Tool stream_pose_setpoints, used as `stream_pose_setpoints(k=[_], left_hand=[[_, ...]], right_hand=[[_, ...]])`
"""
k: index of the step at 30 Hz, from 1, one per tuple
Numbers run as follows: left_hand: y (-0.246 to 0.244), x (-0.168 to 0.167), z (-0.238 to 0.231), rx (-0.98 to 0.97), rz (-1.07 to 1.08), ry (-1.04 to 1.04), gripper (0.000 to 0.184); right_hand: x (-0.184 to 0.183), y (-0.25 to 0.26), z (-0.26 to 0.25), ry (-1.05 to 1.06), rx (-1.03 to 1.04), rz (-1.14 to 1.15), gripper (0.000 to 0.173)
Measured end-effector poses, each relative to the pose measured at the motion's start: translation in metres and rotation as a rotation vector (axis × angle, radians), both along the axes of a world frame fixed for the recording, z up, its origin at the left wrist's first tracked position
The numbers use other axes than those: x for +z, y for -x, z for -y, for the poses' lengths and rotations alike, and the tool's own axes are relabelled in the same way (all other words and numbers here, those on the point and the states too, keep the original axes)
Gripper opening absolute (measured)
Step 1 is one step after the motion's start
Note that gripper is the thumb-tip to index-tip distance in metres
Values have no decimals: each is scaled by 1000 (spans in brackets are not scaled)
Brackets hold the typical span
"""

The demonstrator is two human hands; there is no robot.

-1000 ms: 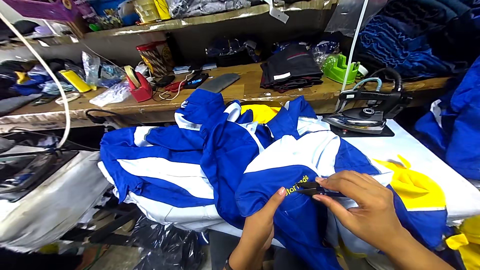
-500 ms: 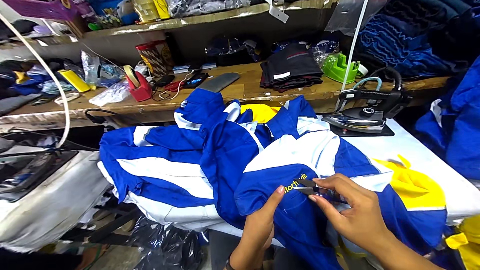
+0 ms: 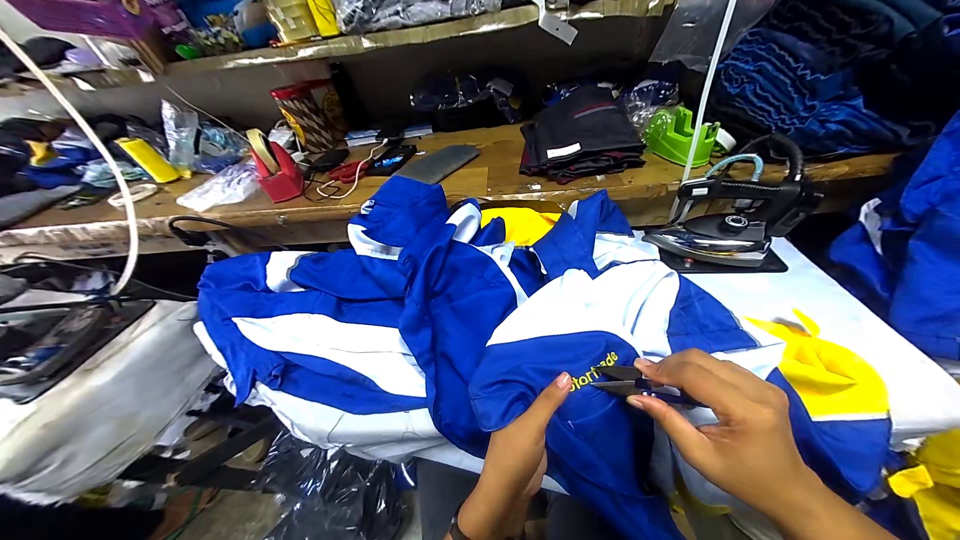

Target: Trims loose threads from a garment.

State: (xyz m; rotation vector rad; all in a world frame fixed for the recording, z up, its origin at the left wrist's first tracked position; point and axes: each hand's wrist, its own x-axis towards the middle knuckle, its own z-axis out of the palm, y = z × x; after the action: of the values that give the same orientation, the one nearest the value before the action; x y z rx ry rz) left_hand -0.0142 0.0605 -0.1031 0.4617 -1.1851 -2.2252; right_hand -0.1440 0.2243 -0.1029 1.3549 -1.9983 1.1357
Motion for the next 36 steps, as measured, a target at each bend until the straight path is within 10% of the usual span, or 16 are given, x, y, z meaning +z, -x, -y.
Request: stream_pose_setpoints(k=[36], left_hand=[[-1,4,1,-26,34,-57,15]], right_hand=[[0,1,0,-19,52,83,30]])
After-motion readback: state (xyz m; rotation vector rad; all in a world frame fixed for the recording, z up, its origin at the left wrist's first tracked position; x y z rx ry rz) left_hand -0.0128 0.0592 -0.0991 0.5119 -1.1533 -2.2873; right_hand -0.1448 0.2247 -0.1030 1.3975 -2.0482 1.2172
